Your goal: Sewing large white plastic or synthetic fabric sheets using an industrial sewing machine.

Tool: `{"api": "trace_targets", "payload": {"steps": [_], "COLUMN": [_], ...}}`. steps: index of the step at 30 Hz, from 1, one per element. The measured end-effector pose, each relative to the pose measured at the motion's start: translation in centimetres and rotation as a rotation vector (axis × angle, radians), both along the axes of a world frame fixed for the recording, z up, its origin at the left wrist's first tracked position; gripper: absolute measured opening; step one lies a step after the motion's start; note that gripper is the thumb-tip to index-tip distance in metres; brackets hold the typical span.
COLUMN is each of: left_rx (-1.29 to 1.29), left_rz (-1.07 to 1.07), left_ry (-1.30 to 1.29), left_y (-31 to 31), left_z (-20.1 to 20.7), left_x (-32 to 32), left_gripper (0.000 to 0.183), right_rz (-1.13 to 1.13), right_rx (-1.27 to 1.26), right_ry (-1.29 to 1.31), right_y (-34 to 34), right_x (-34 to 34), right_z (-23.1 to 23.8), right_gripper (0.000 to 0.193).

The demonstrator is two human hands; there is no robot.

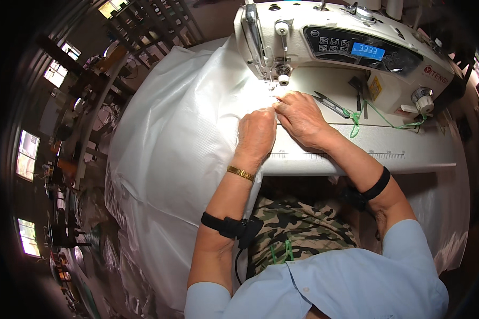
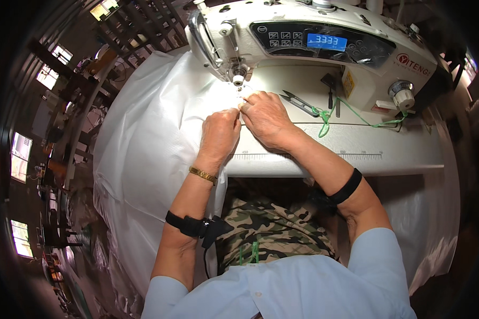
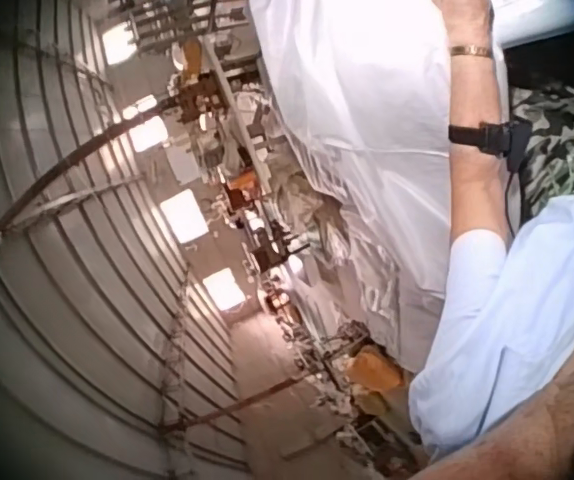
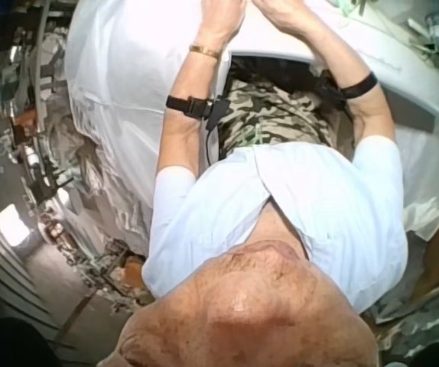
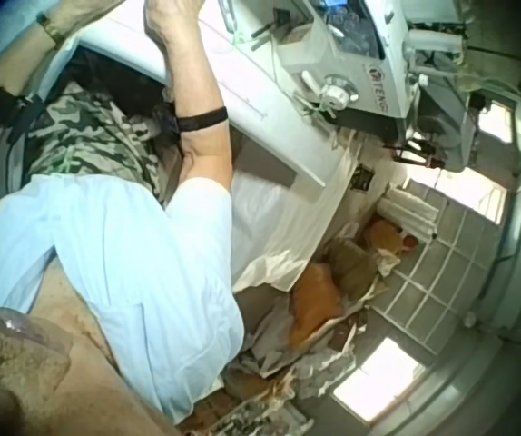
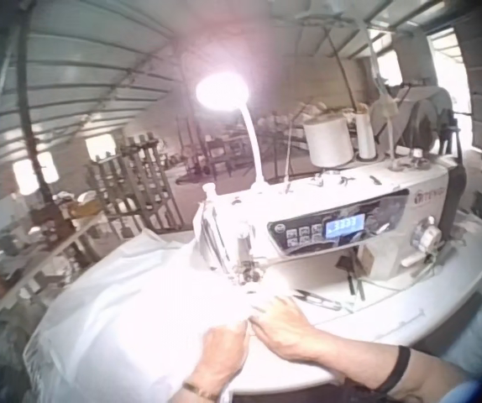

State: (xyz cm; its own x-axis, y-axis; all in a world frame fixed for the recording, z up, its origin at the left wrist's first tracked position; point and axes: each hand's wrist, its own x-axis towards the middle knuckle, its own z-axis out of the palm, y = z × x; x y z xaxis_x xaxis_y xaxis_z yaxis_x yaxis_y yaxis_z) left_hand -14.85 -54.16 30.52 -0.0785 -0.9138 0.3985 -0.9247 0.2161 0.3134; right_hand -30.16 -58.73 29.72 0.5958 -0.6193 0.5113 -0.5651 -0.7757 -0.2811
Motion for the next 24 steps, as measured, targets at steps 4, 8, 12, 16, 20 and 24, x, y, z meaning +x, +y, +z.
{"api": "trace_targets", "payload": {"steps": [4, 8, 12, 16, 20, 24], "left_rx": [-0.005, -0.044, -0.041, -0.029, -0.046, 0.131], "left_rz": [0.000, -0.023, -0.035, -0.039, -0.063, -0.324], "left_ry": [0.003, 0.007, 0.007, 0.005, 0.047, 0.090], "left_y": [0.0, -0.2, -0.5, -0.4, 0.3, 2.3], "left_z": [-0.1, -0.1, 0.0, 0.2, 1.6, 5.3], "left_x": [0.0, 0.0, 0.0, 0.0, 0.1, 2.6], "left_gripper": [0.008, 0.008, 0.008, 0.010, 0.011, 0.016], "right_rz": [0.003, 0.017, -0.008, -0.007, 0.004, 0.027], "right_rx": [-0.015, -0.037, -0.026, 0.021, 0.015, 0.046], "right_ry": [0.005, 0.011, 0.046, 0.058, 0.069, 0.080], "right_y": [-0.1, -0.1, -0.2, -0.1, 0.0, 0.3], "right_x": [0.0, 0.1, 0.1, -0.1, -0.2, -0.8], "right_z": [-0.1, -0.1, 0.0, 0.2, 0.4, 0.6], "right_gripper": [0.025, 0.025, 0.026, 0.028, 0.030, 0.033]}}
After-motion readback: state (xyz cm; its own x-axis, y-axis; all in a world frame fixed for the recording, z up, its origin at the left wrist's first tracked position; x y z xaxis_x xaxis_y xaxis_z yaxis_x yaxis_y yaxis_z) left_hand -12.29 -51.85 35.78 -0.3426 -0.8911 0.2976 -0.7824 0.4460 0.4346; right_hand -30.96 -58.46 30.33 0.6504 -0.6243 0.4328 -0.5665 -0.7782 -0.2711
